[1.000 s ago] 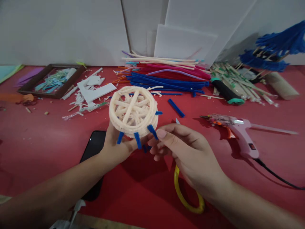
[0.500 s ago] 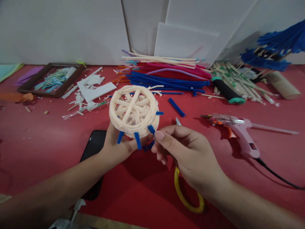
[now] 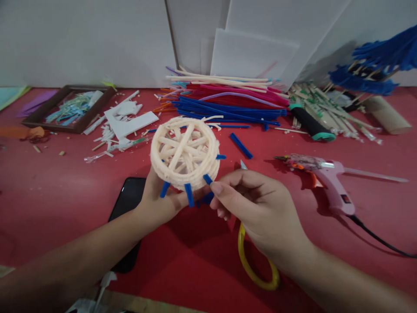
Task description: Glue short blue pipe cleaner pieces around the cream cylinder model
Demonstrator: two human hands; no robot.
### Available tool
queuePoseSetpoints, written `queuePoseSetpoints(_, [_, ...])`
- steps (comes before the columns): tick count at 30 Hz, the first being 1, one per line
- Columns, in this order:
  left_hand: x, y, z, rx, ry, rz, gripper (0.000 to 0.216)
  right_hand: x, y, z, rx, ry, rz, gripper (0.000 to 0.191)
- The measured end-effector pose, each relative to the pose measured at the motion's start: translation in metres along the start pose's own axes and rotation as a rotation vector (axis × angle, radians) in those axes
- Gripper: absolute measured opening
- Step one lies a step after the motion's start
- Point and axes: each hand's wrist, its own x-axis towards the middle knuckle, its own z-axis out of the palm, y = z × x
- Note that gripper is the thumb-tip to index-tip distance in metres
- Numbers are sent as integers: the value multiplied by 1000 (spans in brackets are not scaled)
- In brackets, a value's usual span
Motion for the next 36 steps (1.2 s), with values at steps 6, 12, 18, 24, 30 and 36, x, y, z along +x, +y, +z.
queuePoseSetpoints(6, [1,0,0,62,3,18,81,-1,2,0,11,16,6,36])
queuePoseSetpoints(12, [1,0,0,60,6,38,80,0,2,1,45,30,21,32])
queuePoseSetpoints(18, [1,3,2,47,5,4,80,-1,2,1,49,39,30,27])
queuePoseSetpoints(24, [2,5,3,-30,11,-50,80,0,4,3,101,12,14,27])
queuePoseSetpoints(30, [2,5,3,18,11,-32,78,-1,3,3,101,7,42,31])
queuePoseSetpoints(36, [-2,3,0,-58,-20,-86,84,-3,0,4,174,-19,78,31])
